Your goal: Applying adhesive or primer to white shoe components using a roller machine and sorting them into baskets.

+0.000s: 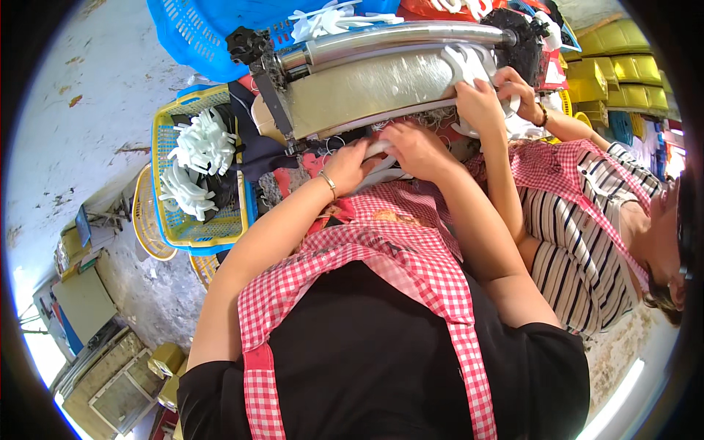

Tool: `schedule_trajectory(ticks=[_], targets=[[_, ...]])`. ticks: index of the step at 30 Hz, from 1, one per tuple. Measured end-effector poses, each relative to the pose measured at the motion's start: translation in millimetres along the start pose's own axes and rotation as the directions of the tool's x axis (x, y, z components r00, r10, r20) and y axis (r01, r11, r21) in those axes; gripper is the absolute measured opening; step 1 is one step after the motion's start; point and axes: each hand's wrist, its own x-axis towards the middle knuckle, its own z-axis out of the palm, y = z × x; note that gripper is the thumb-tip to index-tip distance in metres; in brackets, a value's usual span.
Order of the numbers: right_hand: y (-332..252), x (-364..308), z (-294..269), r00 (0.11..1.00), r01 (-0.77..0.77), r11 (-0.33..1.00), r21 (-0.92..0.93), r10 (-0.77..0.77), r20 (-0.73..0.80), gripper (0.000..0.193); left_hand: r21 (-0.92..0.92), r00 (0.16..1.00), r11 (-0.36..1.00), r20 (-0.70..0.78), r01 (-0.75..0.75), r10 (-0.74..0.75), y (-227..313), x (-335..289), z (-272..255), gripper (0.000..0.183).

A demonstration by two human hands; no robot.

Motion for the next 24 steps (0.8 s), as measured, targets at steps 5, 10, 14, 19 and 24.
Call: schedule_trajectory(ticks=[5,10,14,19,24], targets=[[-41.7,12.7,-53.5,0.895,0.008,0.513,0.858,0.380,-0.235,0.050,-0.843,0.978,0.499,0.142,0.200,-0.151,52.1,2.7,-47.8,0.040],[-57.5,31.7,-76.3,0.873,-0.088,0.387,0.918,0.474,-0.116,0.055,-0.889,0.975,0.403,0.179,0.217,-0.130,92.8,13.4,-72.0,0.035],[-46.8,48.0,-90.2,0.908,-0.066,0.630,0.774,0.360,-0.216,0.073,-0.940,0.899,-0.039,0.337,0.340,-0.280,98.8,22.2,-87.5,0.043],[-41.4,58.4,-96.0,0.935,-0.074,0.778,0.624,0.272,-0.228,0.077,-0.939,0.904,0.032,0.319,0.342,-0.285,107.0,25.8,-96.1,0.031],[-28.0,89.4,-117.4,0.885,0.062,0.994,0.091,-0.012,-0.466,0.054,-0.855,0.858,-0.240,0.497,0.459,-0.131,97.7,41.7,-90.1,0.027]])
